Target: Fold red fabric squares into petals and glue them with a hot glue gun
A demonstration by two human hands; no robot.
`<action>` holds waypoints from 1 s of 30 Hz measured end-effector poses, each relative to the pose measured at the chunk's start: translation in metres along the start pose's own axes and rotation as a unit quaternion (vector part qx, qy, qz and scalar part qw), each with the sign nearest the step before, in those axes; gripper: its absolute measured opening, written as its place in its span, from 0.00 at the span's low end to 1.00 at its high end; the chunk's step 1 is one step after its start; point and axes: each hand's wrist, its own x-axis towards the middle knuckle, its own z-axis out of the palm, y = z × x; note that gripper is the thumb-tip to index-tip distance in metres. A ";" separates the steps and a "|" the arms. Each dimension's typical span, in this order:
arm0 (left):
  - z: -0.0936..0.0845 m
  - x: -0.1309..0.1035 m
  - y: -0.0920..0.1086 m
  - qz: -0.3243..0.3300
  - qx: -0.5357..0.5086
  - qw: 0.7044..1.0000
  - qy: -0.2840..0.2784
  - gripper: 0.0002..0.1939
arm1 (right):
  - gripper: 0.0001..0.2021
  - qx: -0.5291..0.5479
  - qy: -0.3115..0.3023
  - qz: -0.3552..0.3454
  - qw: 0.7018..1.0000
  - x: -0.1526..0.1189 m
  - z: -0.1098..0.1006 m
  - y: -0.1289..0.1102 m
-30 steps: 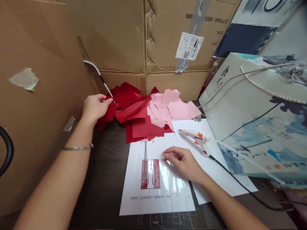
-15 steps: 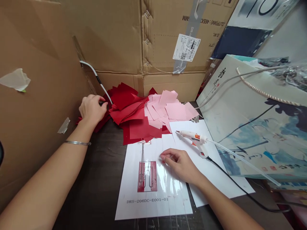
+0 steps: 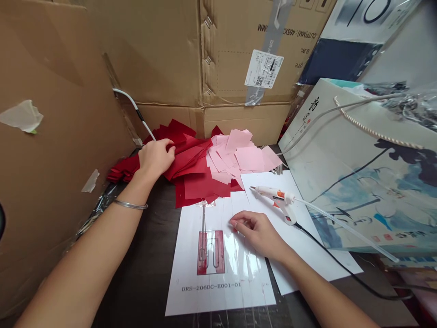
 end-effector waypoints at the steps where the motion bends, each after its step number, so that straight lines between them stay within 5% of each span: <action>1: -0.005 0.002 -0.002 -0.009 -0.010 1.000 0.017 0.15 | 0.11 0.003 0.000 0.000 1.000 0.000 0.000 0.000; 6: -0.035 -0.026 0.017 0.004 -0.099 0.977 0.187 0.15 | 0.14 0.037 0.007 -0.001 0.999 0.000 0.000 -0.001; 9: -0.035 -0.079 0.051 0.178 -0.187 0.946 0.199 0.09 | 0.20 0.102 0.012 0.008 0.995 0.000 -0.003 -0.003; 14: -0.009 -0.160 0.093 0.425 -0.255 0.867 0.052 0.12 | 0.19 0.262 0.034 0.023 0.964 0.002 -0.004 0.000; 18: 0.003 -0.176 0.095 0.470 -0.260 0.843 0.007 0.12 | 0.15 0.290 0.055 0.023 0.955 0.004 -0.003 0.004; 20: 0.004 -0.175 0.091 0.427 -0.302 0.852 -0.022 0.15 | 0.12 0.305 0.071 0.025 0.949 0.005 -0.004 0.005; 23: 0.004 -0.173 0.088 0.227 -0.419 0.875 -0.088 0.22 | 0.12 0.329 0.090 0.037 0.939 0.004 -0.006 0.004; 26: 0.004 -0.173 0.089 -0.004 -0.569 0.794 -0.212 0.18 | 0.14 0.343 0.086 0.048 0.934 0.002 -0.006 0.002; 28: 0.004 -0.174 0.092 -0.066 -0.615 0.733 -0.283 0.13 | 0.14 0.342 0.070 0.046 0.936 0.002 -0.005 0.001; 30: 0.004 -0.174 0.095 -0.070 -0.621 0.720 -0.300 0.10 | 0.14 0.339 0.054 0.035 0.939 0.002 -0.005 0.001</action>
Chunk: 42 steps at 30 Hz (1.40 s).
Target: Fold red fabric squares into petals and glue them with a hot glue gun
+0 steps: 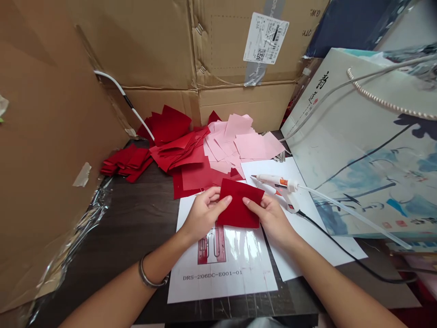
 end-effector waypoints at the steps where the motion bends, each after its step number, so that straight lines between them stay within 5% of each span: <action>1: 0.001 0.000 0.000 0.006 0.004 1.000 0.004 0.10 | 0.14 -0.008 -0.003 -0.006 1.000 0.000 0.000 0.000; 11: -0.003 0.003 -0.002 0.103 0.044 0.991 0.075 0.02 | 0.07 -0.087 0.079 -0.086 0.989 0.003 -0.006 -0.005; 15: -0.007 0.003 -0.004 0.192 0.114 0.972 0.078 0.12 | 0.03 -0.117 0.074 -0.183 0.973 0.003 -0.008 -0.004; 19: -0.010 0.004 -0.005 0.252 0.151 0.952 0.087 0.16 | 0.02 -0.176 0.078 -0.207 0.959 0.002 -0.007 0.000; 23: -0.011 0.003 -0.005 0.259 0.146 0.951 0.081 0.17 | 0.12 -0.235 0.092 -0.195 0.948 -0.002 -0.005 -0.001; 27: -0.011 0.004 -0.004 0.262 0.128 0.955 0.048 0.13 | 0.15 -0.189 0.016 -0.139 0.972 -0.006 -0.002 -0.005; 31: -0.010 0.005 -0.004 0.255 0.107 0.960 0.030 0.07 | 0.18 -0.153 0.004 -0.073 0.986 -0.007 -0.003 -0.005; 42: -0.006 -0.001 -0.002 0.193 0.065 0.979 0.021 0.06 | 0.12 -0.137 0.015 -0.109 0.984 -0.006 -0.003 -0.007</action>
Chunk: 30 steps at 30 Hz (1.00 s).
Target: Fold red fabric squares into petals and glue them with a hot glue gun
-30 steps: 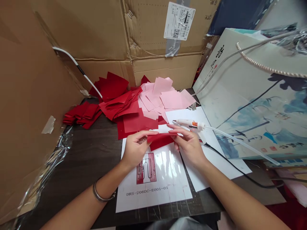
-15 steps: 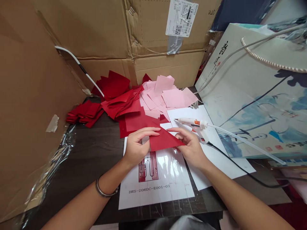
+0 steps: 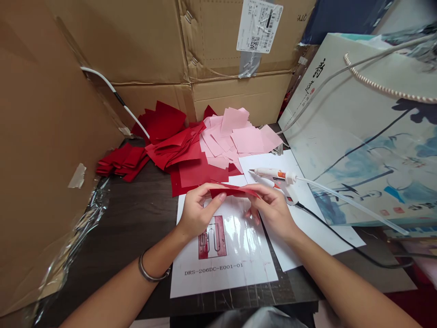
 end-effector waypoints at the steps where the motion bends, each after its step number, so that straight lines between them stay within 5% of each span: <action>1: -0.001 -0.001 0.000 -0.005 -0.005 1.000 -0.001 0.06 | 0.12 -0.007 0.002 -0.003 1.000 0.000 0.000 0.000; 7: -0.004 -0.005 -0.002 -0.018 -0.019 1.000 -0.003 0.05 | 0.24 -0.034 -0.009 -0.003 0.999 0.000 -0.001 -0.003; 13: 0.002 -0.002 0.000 -0.001 -0.026 0.999 0.033 0.06 | 0.21 -0.048 0.011 0.008 0.999 0.000 0.000 -0.002; 17: 0.003 0.001 -0.003 -0.020 -0.019 0.998 0.062 0.19 | 0.14 -0.047 0.038 0.005 0.998 0.001 0.000 0.001; 22: 0.002 0.002 -0.006 -0.137 0.038 0.990 0.025 0.14 | 0.12 -0.044 0.063 -0.008 0.997 0.002 0.001 0.001; 30: 0.006 0.000 -0.004 -0.126 0.019 0.992 0.010 0.12 | 0.11 -0.060 0.097 -0.032 0.993 0.004 0.000 0.001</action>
